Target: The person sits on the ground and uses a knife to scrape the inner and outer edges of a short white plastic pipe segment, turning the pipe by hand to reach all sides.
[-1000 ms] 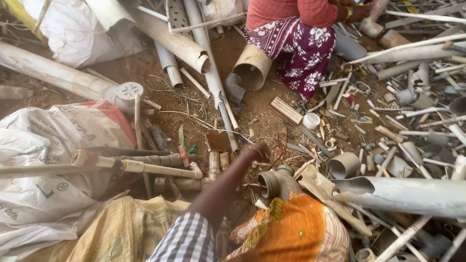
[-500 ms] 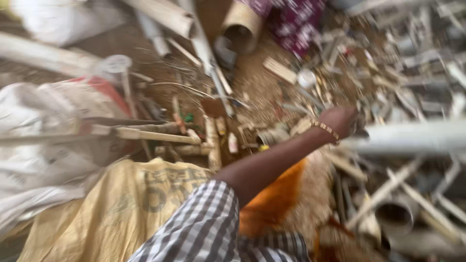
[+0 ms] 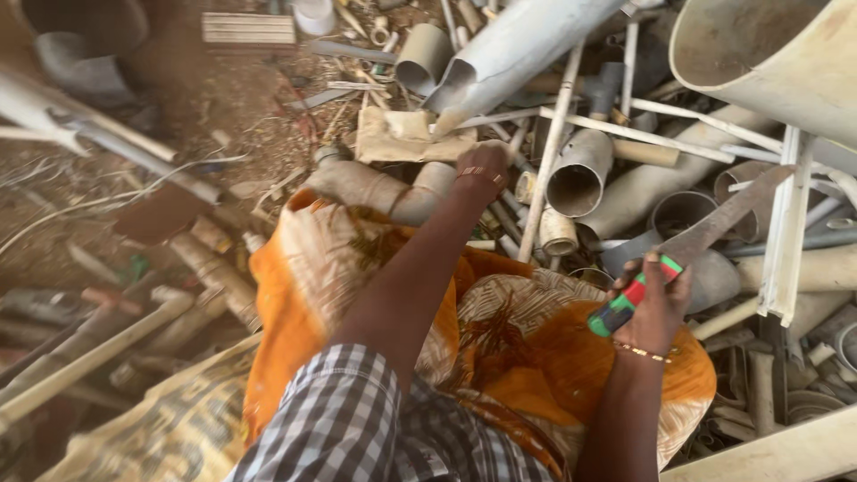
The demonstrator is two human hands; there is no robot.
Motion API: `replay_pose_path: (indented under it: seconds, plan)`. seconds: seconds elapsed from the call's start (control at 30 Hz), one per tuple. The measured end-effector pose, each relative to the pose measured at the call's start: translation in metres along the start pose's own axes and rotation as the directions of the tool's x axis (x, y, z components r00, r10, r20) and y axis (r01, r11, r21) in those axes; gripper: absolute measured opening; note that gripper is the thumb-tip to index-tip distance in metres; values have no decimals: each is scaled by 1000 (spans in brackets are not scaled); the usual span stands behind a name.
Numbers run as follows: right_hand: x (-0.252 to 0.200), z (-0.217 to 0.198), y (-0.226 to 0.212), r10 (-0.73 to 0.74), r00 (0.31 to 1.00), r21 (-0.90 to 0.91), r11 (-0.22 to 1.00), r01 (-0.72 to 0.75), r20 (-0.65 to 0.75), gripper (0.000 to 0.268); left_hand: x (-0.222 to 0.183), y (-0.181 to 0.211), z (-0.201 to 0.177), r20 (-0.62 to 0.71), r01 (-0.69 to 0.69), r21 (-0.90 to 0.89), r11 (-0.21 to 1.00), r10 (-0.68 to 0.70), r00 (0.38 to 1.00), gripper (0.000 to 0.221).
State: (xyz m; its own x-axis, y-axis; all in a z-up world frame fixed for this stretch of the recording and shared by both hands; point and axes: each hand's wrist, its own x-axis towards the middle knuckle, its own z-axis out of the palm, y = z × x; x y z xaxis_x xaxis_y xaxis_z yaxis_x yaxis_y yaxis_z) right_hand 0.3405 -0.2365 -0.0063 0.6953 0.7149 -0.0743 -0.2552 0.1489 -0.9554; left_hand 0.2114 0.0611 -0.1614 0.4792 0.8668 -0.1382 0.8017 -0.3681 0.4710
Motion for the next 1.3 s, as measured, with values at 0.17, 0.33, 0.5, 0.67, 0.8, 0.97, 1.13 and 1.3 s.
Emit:
replay_pose_path:
  seconds: [0.17, 0.33, 0.5, 0.67, 0.8, 0.97, 1.13, 1.3]
  plan:
    - [-3, 14, -12, 42, 998, -40, 998, -44, -56, 24, -13, -43, 134, 484, 60, 97, 994, -100, 869, 26]
    - [-2, 15, -13, 118, 991, -27, 992, -120, -64, 23, -28, -16, 182, 551, -58, -105, 993, 107, 828, 31]
    - [2, 7, -5, 164, 982, -35, 985, -167, -94, 25, -46, 10, 204, 584, -34, -350, 936, 247, 774, 47]
    - [5, 4, -4, 203, 974, -24, 978, -206, -103, 24, -68, 2, 225, 649, -36, -288, 957, 222, 728, 41]
    - [5, 3, -6, 214, 971, -46, 975, -220, -104, 24, -84, -11, 238, 677, -14, -273, 962, 202, 707, 36]
    - [1, 1, -2, 191, 979, -21, 981, -193, -69, 24, -92, -19, 249, 685, 8, -267, 964, 184, 705, 31]
    - [6, -6, 7, 196, 976, -41, 979, -200, -91, 22, -81, -24, 245, 655, 14, -252, 968, 160, 738, 26]
    - [14, -12, 17, 188, 974, -63, 978, -197, -124, 24, -68, -24, 221, 541, 50, -168, 985, 50, 840, 22]
